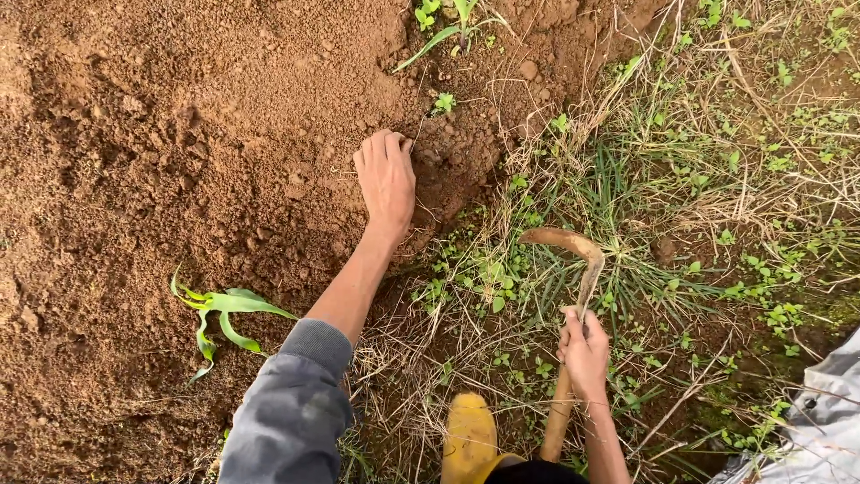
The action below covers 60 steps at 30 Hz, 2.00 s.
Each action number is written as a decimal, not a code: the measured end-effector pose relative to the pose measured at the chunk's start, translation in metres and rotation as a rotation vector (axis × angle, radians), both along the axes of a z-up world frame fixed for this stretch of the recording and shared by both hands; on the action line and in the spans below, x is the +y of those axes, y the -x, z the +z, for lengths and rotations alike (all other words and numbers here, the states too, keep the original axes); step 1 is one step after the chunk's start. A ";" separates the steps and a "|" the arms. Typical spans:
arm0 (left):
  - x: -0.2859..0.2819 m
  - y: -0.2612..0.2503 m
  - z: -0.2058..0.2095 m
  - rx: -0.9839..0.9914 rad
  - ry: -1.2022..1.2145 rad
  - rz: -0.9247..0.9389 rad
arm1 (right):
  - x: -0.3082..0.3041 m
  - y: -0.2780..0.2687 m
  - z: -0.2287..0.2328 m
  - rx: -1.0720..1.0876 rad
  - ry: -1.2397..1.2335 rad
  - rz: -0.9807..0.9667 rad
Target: The person uses a hoe to dig a hole in the soil and places a small green seedling into it. They then use the hoe and their hands to cover the base of the plant with soil, patting it down to secure it in place.
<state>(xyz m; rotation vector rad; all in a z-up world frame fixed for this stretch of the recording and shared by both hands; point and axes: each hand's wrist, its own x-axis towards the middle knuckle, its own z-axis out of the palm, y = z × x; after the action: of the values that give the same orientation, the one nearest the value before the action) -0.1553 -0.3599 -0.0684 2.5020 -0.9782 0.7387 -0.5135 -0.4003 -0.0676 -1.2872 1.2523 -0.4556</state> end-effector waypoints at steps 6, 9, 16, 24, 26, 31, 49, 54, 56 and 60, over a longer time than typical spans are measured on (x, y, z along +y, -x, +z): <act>0.018 0.015 0.003 0.013 0.147 -0.191 | 0.002 0.006 -0.021 0.059 -0.071 0.040; 0.013 0.013 0.007 0.029 0.161 -0.159 | 0.008 0.003 -0.013 0.056 -0.068 0.048; 0.009 0.017 0.014 0.135 0.151 -0.151 | 0.017 0.008 -0.021 0.047 -0.073 0.042; 0.009 0.030 0.024 0.215 0.251 -0.165 | 0.023 0.012 -0.025 0.048 -0.072 0.025; 0.004 0.033 0.029 0.245 0.251 -0.179 | 0.024 0.011 -0.025 0.039 -0.070 0.024; -0.010 0.036 0.016 0.326 0.245 -0.093 | 0.025 0.017 -0.036 -0.006 -0.070 0.042; -0.025 0.036 0.022 0.511 0.293 0.005 | 0.036 0.029 -0.043 0.065 -0.053 0.060; -0.041 0.035 0.003 0.429 0.403 0.085 | 0.037 0.035 -0.050 0.079 0.031 0.094; -0.027 0.061 0.019 0.503 0.386 -0.113 | 0.036 0.038 -0.050 0.072 0.020 0.090; 0.026 0.107 0.080 1.071 -0.163 -0.614 | 0.036 0.038 -0.055 0.063 0.011 0.095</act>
<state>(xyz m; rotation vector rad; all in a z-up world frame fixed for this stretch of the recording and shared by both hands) -0.2626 -0.3339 0.0120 2.0005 -1.2224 -0.8097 -0.5516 -0.3640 -0.1222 -1.3731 1.2360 -0.3566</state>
